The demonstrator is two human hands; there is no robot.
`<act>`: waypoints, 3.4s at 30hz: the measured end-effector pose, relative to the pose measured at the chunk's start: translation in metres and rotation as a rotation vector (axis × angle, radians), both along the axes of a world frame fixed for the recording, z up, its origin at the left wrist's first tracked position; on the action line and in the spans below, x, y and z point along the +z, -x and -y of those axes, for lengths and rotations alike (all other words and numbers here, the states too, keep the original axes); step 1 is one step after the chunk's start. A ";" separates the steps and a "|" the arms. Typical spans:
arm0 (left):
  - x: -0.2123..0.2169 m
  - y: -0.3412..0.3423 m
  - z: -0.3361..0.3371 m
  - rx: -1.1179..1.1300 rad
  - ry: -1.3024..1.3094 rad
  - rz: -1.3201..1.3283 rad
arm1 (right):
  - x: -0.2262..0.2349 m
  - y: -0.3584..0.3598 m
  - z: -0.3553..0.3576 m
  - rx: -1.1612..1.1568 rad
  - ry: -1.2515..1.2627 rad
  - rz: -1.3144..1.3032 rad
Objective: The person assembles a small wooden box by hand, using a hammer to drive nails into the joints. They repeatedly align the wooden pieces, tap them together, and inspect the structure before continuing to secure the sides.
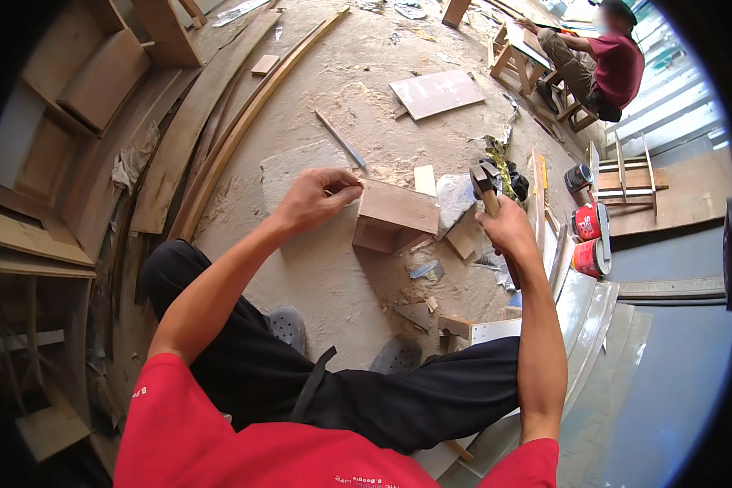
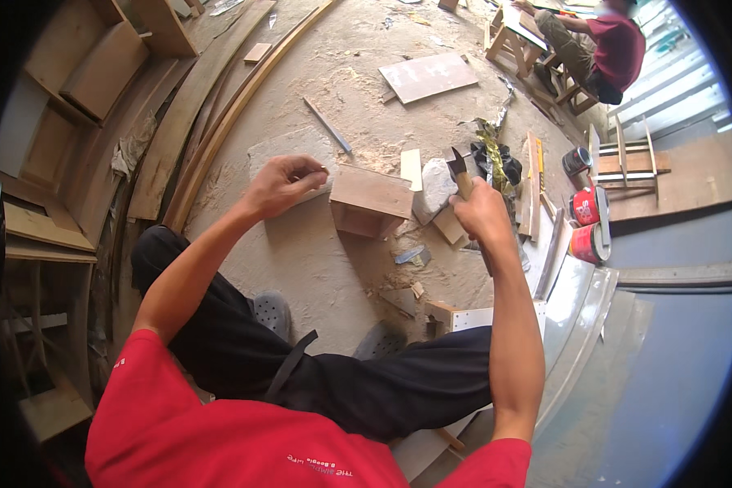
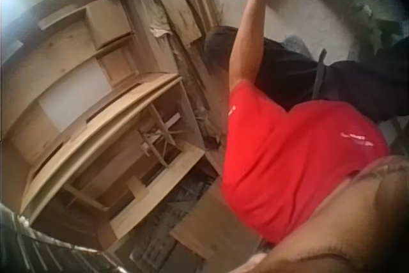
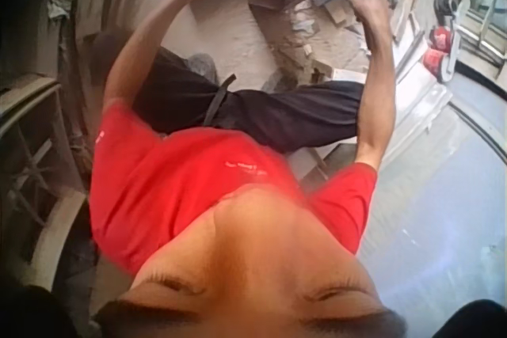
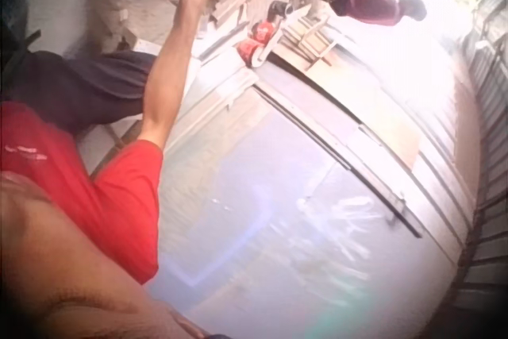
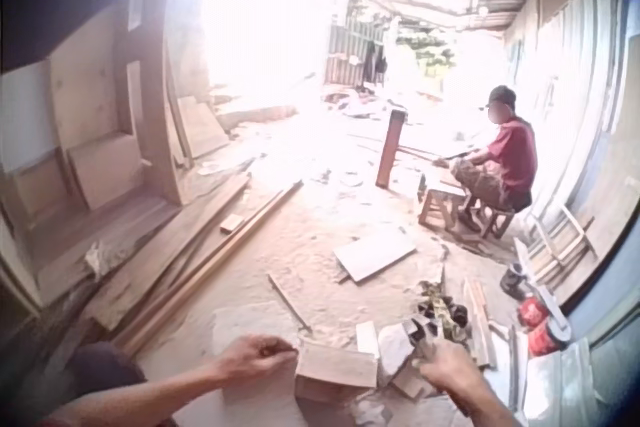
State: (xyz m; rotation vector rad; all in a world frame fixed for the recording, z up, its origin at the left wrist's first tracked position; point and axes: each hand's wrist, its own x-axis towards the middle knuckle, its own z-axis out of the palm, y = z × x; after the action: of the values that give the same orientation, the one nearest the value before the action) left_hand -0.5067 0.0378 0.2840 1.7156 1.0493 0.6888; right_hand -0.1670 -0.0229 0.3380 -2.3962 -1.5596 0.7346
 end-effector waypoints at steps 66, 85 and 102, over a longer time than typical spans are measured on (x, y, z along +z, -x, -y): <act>-0.040 -0.009 -0.014 -0.144 -0.192 -0.154 | -0.085 0.120 0.015 0.054 -0.509 -0.342; -0.077 -0.016 0.007 0.025 -0.575 0.081 | -0.019 0.149 0.047 0.084 -0.157 -0.460; -0.081 -0.014 0.012 0.050 -0.535 0.067 | -0.015 0.160 0.046 0.087 -0.352 -0.426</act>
State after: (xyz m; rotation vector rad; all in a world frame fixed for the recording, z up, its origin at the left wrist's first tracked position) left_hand -0.4932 0.0260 0.2033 2.1025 0.9130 1.1267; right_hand -0.3273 -0.0688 0.3235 -1.7913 -1.4728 0.8386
